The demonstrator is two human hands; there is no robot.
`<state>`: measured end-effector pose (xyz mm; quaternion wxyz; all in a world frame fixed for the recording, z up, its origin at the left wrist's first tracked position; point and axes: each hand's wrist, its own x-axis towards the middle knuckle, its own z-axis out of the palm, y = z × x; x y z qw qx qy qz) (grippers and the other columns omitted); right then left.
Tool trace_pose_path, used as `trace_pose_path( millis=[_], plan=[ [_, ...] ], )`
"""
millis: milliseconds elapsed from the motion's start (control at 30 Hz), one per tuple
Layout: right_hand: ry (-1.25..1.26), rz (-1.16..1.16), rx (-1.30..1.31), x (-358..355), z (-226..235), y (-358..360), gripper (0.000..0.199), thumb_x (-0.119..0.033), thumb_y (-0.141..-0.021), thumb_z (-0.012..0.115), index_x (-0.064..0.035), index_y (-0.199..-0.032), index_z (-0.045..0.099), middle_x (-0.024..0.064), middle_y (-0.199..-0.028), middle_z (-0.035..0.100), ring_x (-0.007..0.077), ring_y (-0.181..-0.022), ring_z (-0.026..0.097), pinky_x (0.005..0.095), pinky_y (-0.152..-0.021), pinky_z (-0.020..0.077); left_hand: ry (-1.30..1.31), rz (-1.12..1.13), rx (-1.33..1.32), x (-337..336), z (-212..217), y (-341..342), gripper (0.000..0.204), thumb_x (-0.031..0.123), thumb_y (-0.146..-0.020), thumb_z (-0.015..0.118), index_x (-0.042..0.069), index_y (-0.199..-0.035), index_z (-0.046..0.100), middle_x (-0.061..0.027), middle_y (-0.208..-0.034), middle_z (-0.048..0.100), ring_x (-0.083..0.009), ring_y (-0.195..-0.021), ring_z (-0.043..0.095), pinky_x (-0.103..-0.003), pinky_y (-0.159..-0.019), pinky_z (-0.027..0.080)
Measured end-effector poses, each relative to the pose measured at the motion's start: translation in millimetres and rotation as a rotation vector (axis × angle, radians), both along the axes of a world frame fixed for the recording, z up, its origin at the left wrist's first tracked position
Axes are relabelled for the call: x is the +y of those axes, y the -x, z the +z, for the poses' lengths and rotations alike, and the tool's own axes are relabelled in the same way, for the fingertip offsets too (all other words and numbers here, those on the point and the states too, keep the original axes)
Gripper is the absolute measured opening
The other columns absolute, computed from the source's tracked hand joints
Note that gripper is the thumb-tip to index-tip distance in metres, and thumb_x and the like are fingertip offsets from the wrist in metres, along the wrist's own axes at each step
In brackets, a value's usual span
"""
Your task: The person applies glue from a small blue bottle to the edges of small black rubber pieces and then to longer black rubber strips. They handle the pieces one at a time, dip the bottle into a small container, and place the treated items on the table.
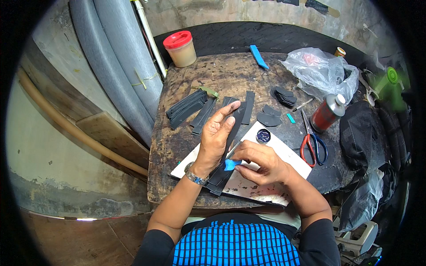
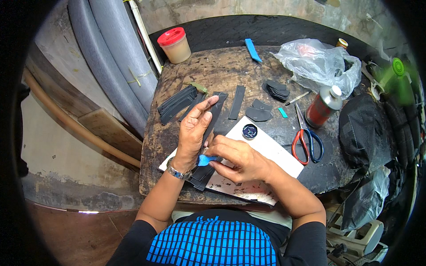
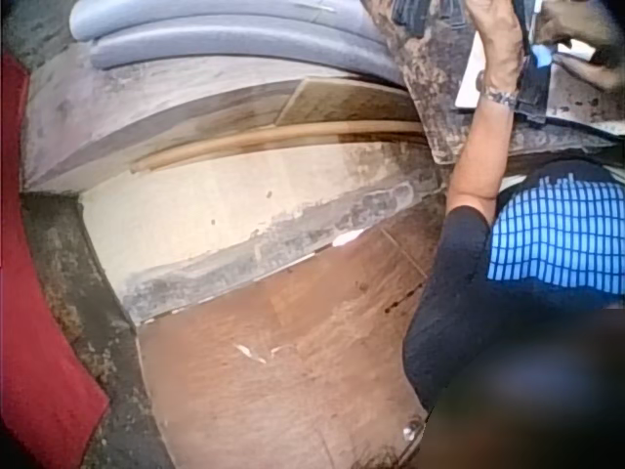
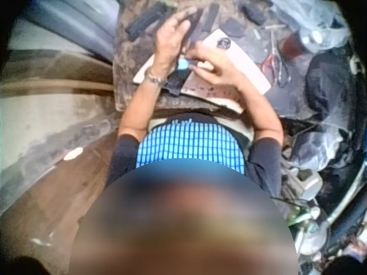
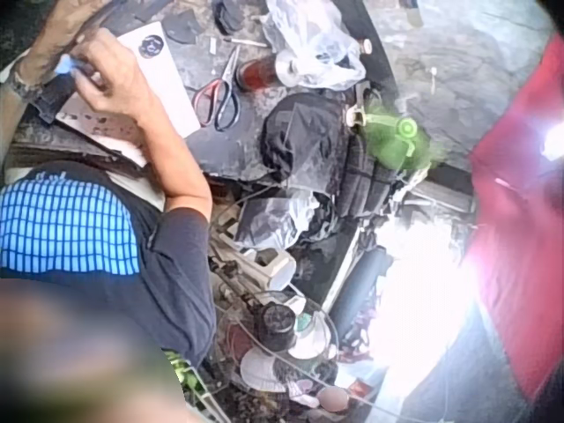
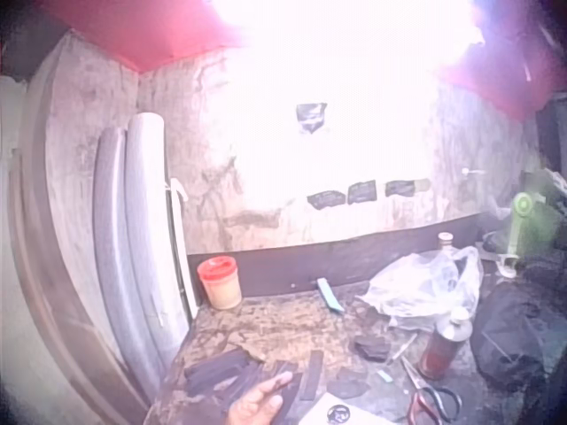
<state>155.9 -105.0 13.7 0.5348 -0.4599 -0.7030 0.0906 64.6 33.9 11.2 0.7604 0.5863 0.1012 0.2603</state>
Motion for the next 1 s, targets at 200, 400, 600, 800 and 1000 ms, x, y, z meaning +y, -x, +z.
trace_pose_path(
  millis=[200, 400, 600, 800, 1000],
  plan=[
    [0.003, -0.166, 0.022, -2.0, -0.6, -2.6, 0.023, 0.006, -0.077, 0.066, 0.0027, -0.099, 0.060, 0.0137, -0.087, 0.059, 0.0259, -0.074, 0.061, 0.0315, -0.064, 0.0499, -0.010, -0.031, -0.050, 2.4, -4.5, -2.2, 0.038, 0.013, -0.099, 0.054, -0.001, -0.133, 0.051, -0.0099, -0.132, 0.056, -0.0080, -0.099, 0.057, -0.021, -0.084, 0.046],
    [0.019, -0.552, 0.250, 3.8, -12.3, -18.1, 0.018, 0.002, -0.082, 0.067, 0.0020, -0.099, 0.060, 0.0082, -0.084, 0.057, 0.0124, -0.065, 0.056, 0.0247, -0.057, 0.0451, 0.280, -0.204, -0.081, -1.1, -6.5, 4.7, 0.039, 0.017, -0.100, 0.053, 0.003, -0.136, 0.049, -0.0027, -0.123, 0.061, 0.0007, -0.047, 0.043, -0.016, -0.039, 0.035],
    [-0.019, -0.582, 0.332, 6.5, -18.7, -25.5, 0.013, -0.001, -0.086, 0.065, 0.0017, -0.098, 0.059, 0.0056, -0.082, 0.057, 0.0088, -0.066, 0.054, 0.0233, -0.057, 0.0438, 0.350, -0.291, -0.066, 0.6, -8.6, 7.3, 0.039, 0.016, -0.100, 0.053, 0.003, -0.136, 0.048, -0.0034, -0.123, 0.061, 0.0013, -0.048, 0.044, -0.015, -0.038, 0.034],
    [-0.006, -0.705, 0.599, 5.3, -16.6, -48.4, 0.014, -0.007, -0.093, 0.062, -0.0012, -0.105, 0.057, 0.0011, -0.093, 0.060, 0.0055, -0.083, 0.055, 0.0202, -0.076, 0.0457, -0.468, 0.099, 0.098, 54.3, -16.2, -20.5, 0.044, 0.006, -0.095, 0.054, -0.001, -0.138, 0.046, -0.0060, -0.114, 0.061, -0.0135, -0.081, 0.057, -0.026, -0.078, 0.047],
    [-0.028, -0.722, 0.591, 7.3, -20.1, -53.4, 0.013, -0.006, -0.092, 0.063, 0.0002, -0.103, 0.058, 0.0003, -0.089, 0.059, 0.0047, -0.077, 0.051, 0.0204, -0.069, 0.0431, -0.984, 0.086, 0.501, 84.3, -36.8, -55.0, 0.046, 0.001, -0.091, 0.054, -0.004, -0.136, 0.044, -0.0231, -0.110, 0.058, -0.0312, -0.105, 0.059, -0.037, -0.090, 0.047]
  ],
)
